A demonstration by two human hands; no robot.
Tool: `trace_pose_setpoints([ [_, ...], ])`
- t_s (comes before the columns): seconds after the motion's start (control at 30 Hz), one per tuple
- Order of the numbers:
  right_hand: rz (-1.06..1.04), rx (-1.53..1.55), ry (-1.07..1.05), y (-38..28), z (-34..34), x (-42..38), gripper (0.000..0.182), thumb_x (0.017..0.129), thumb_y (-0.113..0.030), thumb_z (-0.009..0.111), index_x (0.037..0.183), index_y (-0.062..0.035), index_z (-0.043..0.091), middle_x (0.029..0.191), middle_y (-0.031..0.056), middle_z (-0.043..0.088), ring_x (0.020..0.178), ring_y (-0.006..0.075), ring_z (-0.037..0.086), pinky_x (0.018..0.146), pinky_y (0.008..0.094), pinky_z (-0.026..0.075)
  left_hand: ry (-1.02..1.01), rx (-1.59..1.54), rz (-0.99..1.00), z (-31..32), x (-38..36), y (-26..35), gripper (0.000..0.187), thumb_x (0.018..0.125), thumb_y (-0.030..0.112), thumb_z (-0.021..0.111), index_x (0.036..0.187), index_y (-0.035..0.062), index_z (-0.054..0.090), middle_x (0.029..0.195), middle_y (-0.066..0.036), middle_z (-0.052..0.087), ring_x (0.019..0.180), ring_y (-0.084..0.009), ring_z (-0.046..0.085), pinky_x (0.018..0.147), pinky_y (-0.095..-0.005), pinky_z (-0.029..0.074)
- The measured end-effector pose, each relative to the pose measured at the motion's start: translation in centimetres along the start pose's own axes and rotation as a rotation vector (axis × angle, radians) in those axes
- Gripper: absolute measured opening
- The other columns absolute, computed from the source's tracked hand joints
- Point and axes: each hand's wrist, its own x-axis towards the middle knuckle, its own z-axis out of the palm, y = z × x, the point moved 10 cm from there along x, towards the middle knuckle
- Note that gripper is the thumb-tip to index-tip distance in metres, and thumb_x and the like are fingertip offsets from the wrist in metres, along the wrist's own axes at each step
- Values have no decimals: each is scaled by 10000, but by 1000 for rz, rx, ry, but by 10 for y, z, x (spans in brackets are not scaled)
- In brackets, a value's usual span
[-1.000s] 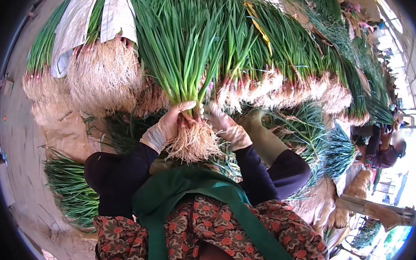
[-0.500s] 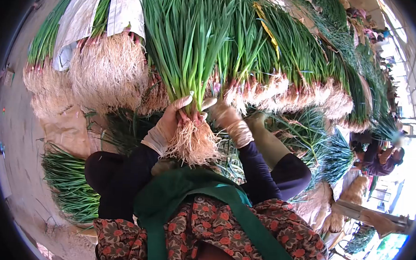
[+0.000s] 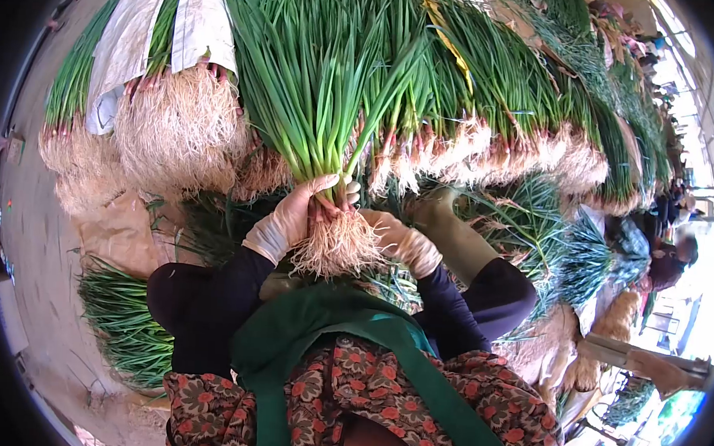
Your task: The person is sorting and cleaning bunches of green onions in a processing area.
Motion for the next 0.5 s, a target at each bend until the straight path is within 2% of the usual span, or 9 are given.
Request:
trace_pose_setpoints([
  [0.07, 258, -324, 258, 24, -58, 1, 491, 897, -366, 560, 1230, -7, 516, 1129, 91, 599, 1016, 149, 545, 893, 283, 416, 15, 31, 12, -4, 1, 2, 451, 855, 283, 576, 1137, -64, 519, 929, -182, 639, 821, -241, 612, 829, -370, 483],
  [0.1, 224, -15, 390, -3, -42, -2, 525, 902, -445, 520, 1201, -14, 539, 1102, 90, 597, 1022, 173, 552, 889, 293, 424, 33, 56, 8, -14, 3, 2, 442, 855, 282, 575, 1124, -64, 523, 907, -181, 640, 802, -244, 611, 826, -372, 485],
  [0.13, 105, 318, 452, 14, -58, 14, 511, 898, -448, 522, 1216, -48, 527, 1011, 76, 600, 967, 171, 568, 849, 318, 445, 53, 80, -1, -23, 4, -1, 433, 855, 282, 575, 1111, -64, 527, 886, -180, 641, 784, -247, 611, 822, -374, 488],
  [0.17, -4, 432, 289, 15, -60, 35, 458, 893, -388, 538, 1207, -54, 521, 977, 70, 594, 931, 159, 567, 827, 321, 452, 6, 62, 13, -11, 3, 1, 411, 858, 290, 570, 1086, -51, 537, 837, -168, 631, 753, -250, 602, 799, -375, 492],
  [0.23, -220, 650, -59, 1, -69, 70, 371, 884, -268, 569, 1189, -65, 510, 908, 59, 583, 858, 136, 565, 783, 328, 466, 12, 21, 43, -31, 12, -3, 385, 861, 291, 564, 1059, -39, 546, 800, -160, 621, 717, -250, 594, 765, -378, 497],
  [0.33, -357, 574, 12, -1, -78, 80, 257, 829, -76, 589, 1080, -58, 535, 816, 48, 597, 737, 165, 573, 680, 318, 488, -44, 29, 91, -1, -7, 14, 391, 859, 311, 557, 1056, -26, 543, 811, -161, 612, 715, -250, 585, 743, -376, 496],
  [0.43, -383, -166, 380, -7, -34, 48, 210, 811, -34, 559, 1020, -24, 559, 865, 90, 615, 773, 200, 595, 697, 330, 480, -148, 15, 111, 15, -8, 21, 436, 853, 346, 552, 1085, -23, 528, 855, -170, 607, 736, -246, 579, 746, -367, 492],
  [0.5, -211, -589, 451, 57, -68, 43, 199, 810, -26, 548, 1007, -6, 566, 893, 104, 625, 782, 208, 601, 703, 328, 477, -219, -124, 164, 35, -10, 25, 514, 846, 390, 544, 1140, -30, 507, 884, -177, 606, 741, -242, 578, 755, -355, 487],
])
